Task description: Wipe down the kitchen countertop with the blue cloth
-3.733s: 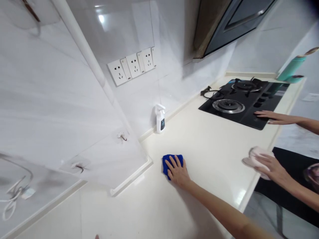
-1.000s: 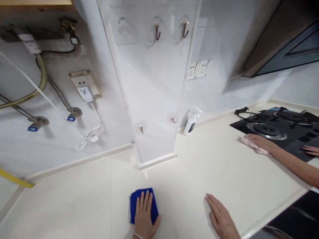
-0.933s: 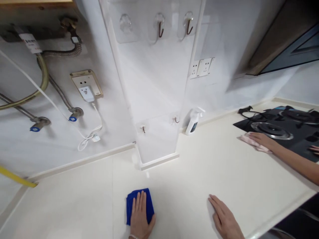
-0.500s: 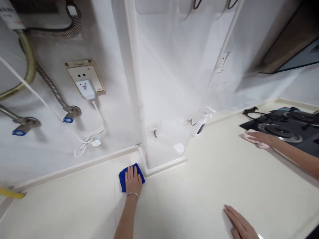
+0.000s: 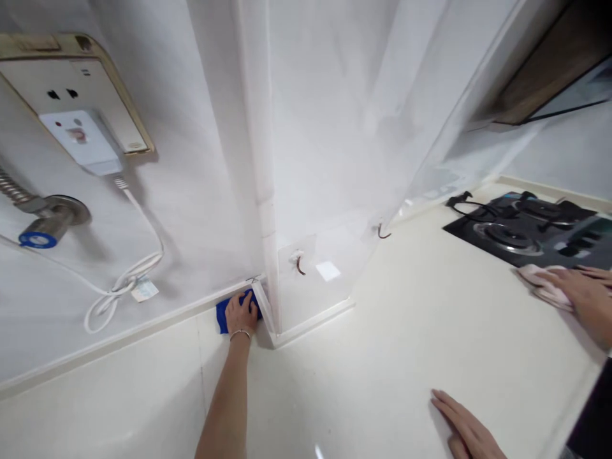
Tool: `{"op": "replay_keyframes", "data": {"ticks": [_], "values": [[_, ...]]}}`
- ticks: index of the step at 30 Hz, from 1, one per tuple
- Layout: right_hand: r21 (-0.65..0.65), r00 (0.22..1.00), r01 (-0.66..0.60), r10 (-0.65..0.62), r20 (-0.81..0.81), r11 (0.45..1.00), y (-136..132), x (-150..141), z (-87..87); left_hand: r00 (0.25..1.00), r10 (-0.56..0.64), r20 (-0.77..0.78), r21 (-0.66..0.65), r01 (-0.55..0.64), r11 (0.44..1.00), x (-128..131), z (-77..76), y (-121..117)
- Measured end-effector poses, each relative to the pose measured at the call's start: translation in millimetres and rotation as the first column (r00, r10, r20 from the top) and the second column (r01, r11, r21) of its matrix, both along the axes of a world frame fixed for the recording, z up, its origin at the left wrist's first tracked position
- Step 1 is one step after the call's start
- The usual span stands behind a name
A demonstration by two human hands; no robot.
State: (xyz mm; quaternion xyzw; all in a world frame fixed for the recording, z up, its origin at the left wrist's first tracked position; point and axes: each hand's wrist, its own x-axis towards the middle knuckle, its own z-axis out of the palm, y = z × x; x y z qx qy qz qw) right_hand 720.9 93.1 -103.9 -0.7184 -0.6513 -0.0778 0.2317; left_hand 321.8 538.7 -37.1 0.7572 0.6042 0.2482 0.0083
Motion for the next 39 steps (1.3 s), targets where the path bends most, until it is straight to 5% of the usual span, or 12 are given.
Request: {"op": "replay_keyframes", "data": {"ticks": [5, 10, 17, 23, 27, 39], "values": [[0.003, 1.0, 0.024, -0.024, -0.003, 1.0, 3.4, -5.6, 0.7, 0.999, -0.041, -0.027, 0.003, 0.041, 0.999, -0.7, 7.3, -19.9], [0.062, 1.0, 0.014, -0.014, -0.004, 0.998, 8.4, -4.9, -1.5, 0.996, -0.033, -0.084, 0.02, 0.035, 0.999, -7.2, 9.2, -81.1], [0.1, 0.998, 0.022, -0.016, -0.056, 0.995, 13.3, -6.9, -10.6, 0.99, -0.016, -0.14, 0.112, 0.032, 0.993, -24.5, -22.7, -196.6], [0.147, 0.998, 0.019, -0.009, -0.069, 0.989, 17.9, -7.2, -8.5, 0.978, -0.095, -0.187, 0.083, 0.112, 0.99, 8.3, -40.7, -265.1], [0.157, 0.998, 0.012, -0.002, -0.065, 0.988, 18.3, -9.2, -4.3, 0.967, -0.157, -0.2, 0.04, 0.168, 0.985, 42.1, -33.8, -273.1], [0.118, 0.994, 0.015, -0.003, -0.105, 0.993, 18.8, -13.0, 17.7, 0.982, -0.15, -0.115, 0.112, 0.163, 0.98, 120.6, -20.0, -217.4]]}}
